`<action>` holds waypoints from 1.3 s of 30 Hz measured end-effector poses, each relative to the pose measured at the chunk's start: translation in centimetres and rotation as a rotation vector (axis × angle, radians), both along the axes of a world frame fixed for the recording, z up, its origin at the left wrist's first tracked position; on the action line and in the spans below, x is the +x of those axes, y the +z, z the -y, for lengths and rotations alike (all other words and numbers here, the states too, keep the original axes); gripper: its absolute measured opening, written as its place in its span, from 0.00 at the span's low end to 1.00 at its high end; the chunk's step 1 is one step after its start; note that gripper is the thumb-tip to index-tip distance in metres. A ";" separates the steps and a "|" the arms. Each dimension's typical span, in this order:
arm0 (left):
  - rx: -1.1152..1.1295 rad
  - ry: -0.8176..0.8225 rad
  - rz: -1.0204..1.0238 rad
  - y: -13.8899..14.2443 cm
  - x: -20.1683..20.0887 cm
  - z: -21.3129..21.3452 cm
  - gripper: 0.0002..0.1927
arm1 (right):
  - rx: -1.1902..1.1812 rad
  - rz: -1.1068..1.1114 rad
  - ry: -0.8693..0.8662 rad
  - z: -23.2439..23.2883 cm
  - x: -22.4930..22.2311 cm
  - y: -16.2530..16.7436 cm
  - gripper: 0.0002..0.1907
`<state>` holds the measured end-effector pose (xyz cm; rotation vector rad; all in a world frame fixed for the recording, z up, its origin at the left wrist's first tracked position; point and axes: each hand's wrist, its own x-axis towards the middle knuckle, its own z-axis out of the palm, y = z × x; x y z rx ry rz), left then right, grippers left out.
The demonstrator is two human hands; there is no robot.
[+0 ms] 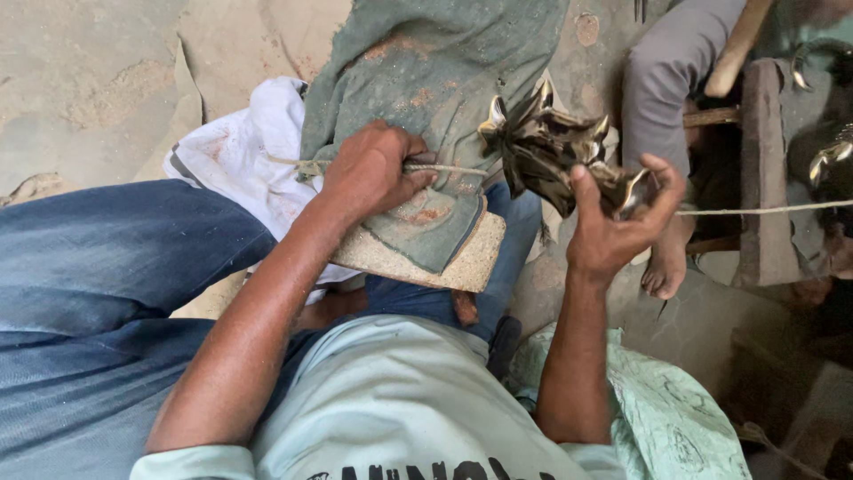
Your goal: The person sits on the floor and uses a hammer and chisel to shape a shiny metal object resting on a block. They repeatedly strike the chisel to refine the object's form, occasionally rotating it to access different sides.
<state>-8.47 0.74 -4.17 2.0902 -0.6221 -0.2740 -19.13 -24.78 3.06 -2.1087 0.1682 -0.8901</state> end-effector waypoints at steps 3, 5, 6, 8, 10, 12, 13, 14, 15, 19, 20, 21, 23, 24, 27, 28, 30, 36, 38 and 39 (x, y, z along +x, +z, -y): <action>-0.056 0.004 -0.053 0.0 0.4 -0.1 0.15 | 0.222 0.017 0.015 1.2 1.1 1.1 0.24; -0.130 0.037 -0.179 0.0 0.6 -0.5 0.13 | 0.198 0.116 0.050 1.9 0.7 3.1 0.21; -0.149 0.061 -0.186 0.0 0.8 -0.7 0.12 | 0.250 0.116 0.079 2.0 0.1 3.9 0.20; -0.190 0.084 -0.183 0.1 1.6 -1.0 0.11 | 0.408 0.081 0.146 2.0 -1.1 5.8 0.19; -0.660 0.219 -0.608 0.3 2.3 -1.0 0.13 | 0.505 -0.026 0.179 1.1 -1.7 6.3 0.18; -0.965 0.236 -0.766 0.7 2.5 -1.0 0.14 | 0.478 -0.155 0.166 -0.7 -1.4 5.2 0.19; -1.033 0.198 -0.715 0.8 2.5 -1.0 0.14 | 0.505 -0.141 0.142 -2.0 -1.1 4.1 0.21; -1.100 0.163 -0.664 0.9 2.4 -1.1 0.15 | 0.533 -0.131 0.120 -3.8 -0.9 2.4 0.23; -1.080 0.137 -0.633 1.1 2.1 -1.3 0.15 | 0.391 -0.083 0.099 -5.5 -0.9 0.9 0.22; -1.050 0.078 -0.568 2.2 1.3 -1.7 0.16 | 0.254 0.141 0.088 -10.5 -2.0 -3.3 0.27; -1.056 0.079 -0.564 2.4 1.0 -1.7 0.16 | 0.214 0.150 0.115 -11.2 -2.3 -3.9 0.28; -1.060 0.086 -0.586 2.6 0.7 -1.7 0.17 | 0.176 0.159 0.139 -11.6 -2.7 -4.1 0.28; -1.061 0.093 -0.627 2.9 0.0 -1.5 0.19 | 0.118 0.186 0.150 -12.0 -3.3 -4.2 0.29; -1.072 0.103 -0.626 3.0 -0.1 -1.2 0.19 | 0.096 0.201 0.145 -12.0 -3.3 -4.2 0.29; -1.082 0.141 -0.594 3.0 -0.5 -1.1 0.20 | 0.046 0.271 0.198 -12.0 -2.3 -4.6 0.28; -1.069 0.133 -0.544 2.9 -0.3 -1.1 0.22 | 0.028 0.311 0.218 -12.0 -1.6 -4.8 0.27; -1.068 0.139 -0.519 2.6 -0.2 -1.1 0.24 | -0.031 0.234 0.215 -12.3 -0.5 -5.3 0.27; -0.901 0.111 -0.304 2.7 -0.3 -1.1 0.21 | -0.157 -0.049 0.150 -12.9 -1.1 -4.0 0.24; -0.567 0.058 0.016 3.1 -0.6 -1.7 0.20 | -0.312 -0.169 0.146 -12.8 -1.9 -2.8 0.23; -0.590 0.024 0.050 3.3 -0.7 -2.0 0.22 | -0.391 -0.227 0.138 -12.7 -2.3 -2.3 0.23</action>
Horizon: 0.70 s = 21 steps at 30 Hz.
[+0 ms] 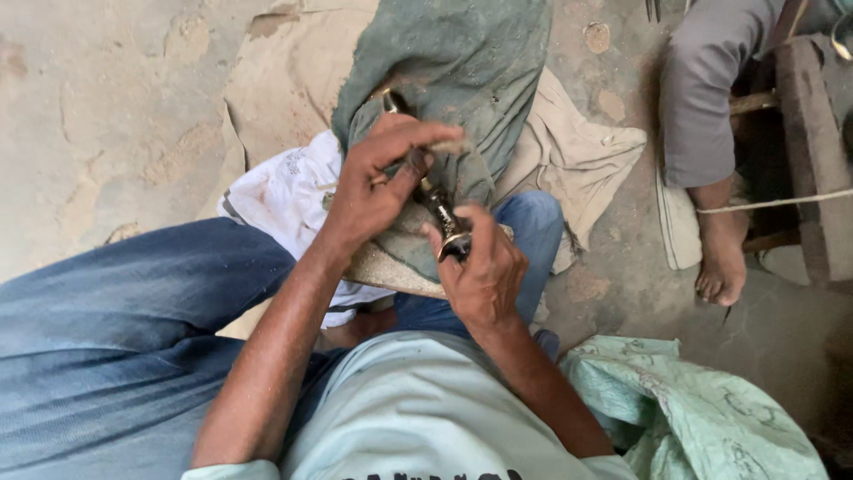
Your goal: The person sits on the floor and uses a hammer and chisel to shape a shiny metal object resting on a block. They repeatedly strike the chisel to refine the object's form, occasionally rotating it to access different sides.
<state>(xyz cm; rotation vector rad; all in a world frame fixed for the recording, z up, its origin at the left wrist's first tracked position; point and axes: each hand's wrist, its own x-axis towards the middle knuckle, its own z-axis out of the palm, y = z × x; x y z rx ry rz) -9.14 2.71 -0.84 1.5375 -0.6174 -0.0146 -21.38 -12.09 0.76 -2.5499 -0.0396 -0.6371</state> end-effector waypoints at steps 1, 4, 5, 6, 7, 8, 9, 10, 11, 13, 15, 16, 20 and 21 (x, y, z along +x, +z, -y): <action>-0.023 -0.023 0.043 0.2 0.0 -0.3 0.24 | -0.084 -0.051 -0.009 0.0 -0.2 0.3 0.22; 0.047 -0.018 0.148 0.6 0.3 -1.1 0.27 | -0.139 -0.024 0.036 0.0 0.0 0.4 0.25; 0.091 -0.003 0.181 0.6 0.2 -1.1 0.28 | -0.084 0.000 0.036 0.0 0.3 0.2 0.24; 0.146 0.065 0.231 0.5 0.1 -1.1 0.27 | -0.031 0.025 0.038 -0.1 0.5 -0.2 0.23; 0.199 0.134 0.284 0.3 -0.2 -1.0 0.26 | 0.020 0.053 0.041 -0.1 0.8 -0.6 0.23; 0.251 0.204 0.337 0.2 -0.7 -0.8 0.26 | 0.175 0.077 0.023 -0.2 1.0 -0.9 0.23; 0.287 0.210 0.441 -0.1 -1.0 -0.8 0.25 | 0.331 0.099 0.006 -0.1 1.1 -1.3 0.23; 0.323 0.218 0.543 -0.3 -1.3 -0.8 0.25 | 0.489 0.119 -0.009 -0.2 1.2 -1.6 0.23; 0.360 0.222 0.644 -0.5 -1.7 -0.8 0.26 | 0.495 0.092 -0.038 -0.1 1.1 -1.9 0.24; 0.457 0.220 0.717 -0.9 -2.6 -0.7 0.25 | 0.511 0.043 -0.102 -0.1 0.8 -2.1 0.26; 0.458 0.257 0.634 -1.1 -2.8 -0.4 0.31 | 0.451 0.101 -0.082 -0.4 0.3 -2.2 0.26; 0.412 0.294 0.510 -1.2 -2.8 -0.1 0.37 | 0.422 0.129 -0.072 -0.7 0.0 -2.1 0.27; 0.222 0.234 0.053 -1.1 -0.7 1.5 0.53 | 0.739 -0.136 -0.099 -2.0 -0.6 -1.7 0.27; 0.307 0.175 -0.002 -1.0 -0.1 1.4 0.51 | 0.759 -0.124 -0.072 -2.5 -0.8 -1.6 0.28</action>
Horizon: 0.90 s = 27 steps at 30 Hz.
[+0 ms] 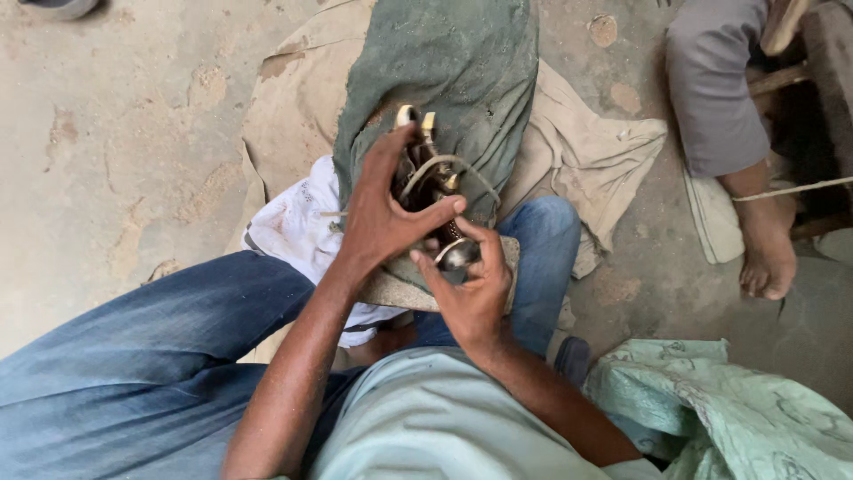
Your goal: The person sits on the floor and uses a hammer and chisel to shape a shiny metal object resting on a block. They repeatedly strike the chisel to refine the object's form, occasionally rotating it to access different sides.
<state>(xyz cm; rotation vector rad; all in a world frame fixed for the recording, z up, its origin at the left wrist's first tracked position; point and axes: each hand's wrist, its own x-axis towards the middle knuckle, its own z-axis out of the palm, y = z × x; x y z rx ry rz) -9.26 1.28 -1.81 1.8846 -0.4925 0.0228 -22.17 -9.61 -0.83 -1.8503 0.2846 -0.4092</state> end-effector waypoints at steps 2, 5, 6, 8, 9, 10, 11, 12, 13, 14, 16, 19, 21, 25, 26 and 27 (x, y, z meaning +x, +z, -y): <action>0.153 -0.098 -0.145 0.5 1.3 -0.4 0.49 | 0.034 0.034 0.035 -1.0 -0.1 0.1 0.27; 0.221 -0.287 -0.053 1.7 2.6 -1.6 0.49 | -0.036 0.085 0.081 -1.8 -0.2 0.3 0.20; 0.241 -0.294 -0.012 2.1 2.7 -1.8 0.49 | -0.126 0.097 0.094 -1.7 -0.2 0.5 0.18; 0.288 -0.302 0.067 2.8 2.4 -2.1 0.48 | -0.280 0.135 0.152 -1.1 -0.1 0.9 0.14; 0.310 -0.299 0.063 3.1 2.6 -2.1 0.49 | -0.350 0.164 0.189 -0.7 0.1 1.3 0.13; 0.329 -0.296 0.056 3.3 2.8 -2.0 0.50 | -0.420 0.190 0.227 -0.2 0.4 1.7 0.12; 0.347 -0.292 0.039 3.5 2.9 -1.9 0.51 | -0.462 0.199 0.261 0.2 0.6 2.3 0.12; 0.385 -0.293 -0.034 3.6 3.2 -1.8 0.52 | -0.502 0.206 0.296 0.6 1.0 2.8 0.13; 0.422 -0.296 -0.098 3.6 3.9 -1.7 0.55 | -0.545 0.220 0.326 0.8 1.5 3.3 0.13; 0.460 -0.300 -0.159 3.5 4.5 -1.6 0.57 | -0.578 0.200 0.337 0.6 2.1 3.7 0.13; 0.424 -0.323 -0.117 3.2 5.1 -1.4 0.56 | -0.648 0.162 0.356 0.4 3.0 4.6 0.13; 0.303 -0.336 -0.102 2.5 4.7 -2.1 0.53 | -0.668 0.150 0.642 1.8 2.2 6.6 0.21; 0.191 -0.330 -0.058 2.1 3.8 -2.8 0.51 | -0.451 0.116 0.752 4.2 2.5 7.3 0.17; 0.067 -0.295 -0.003 2.1 2.1 -3.6 0.50 | -0.186 0.152 0.548 9.1 8.5 6.6 0.09; 0.058 -0.294 -0.012 2.3 1.9 -3.4 0.50 | -0.323 0.221 0.495 10.0 12.3 5.4 0.11; 0.073 -0.314 -0.025 2.5 1.8 -3.3 0.49 | -0.609 0.354 0.442 10.8 15.6 4.6 0.09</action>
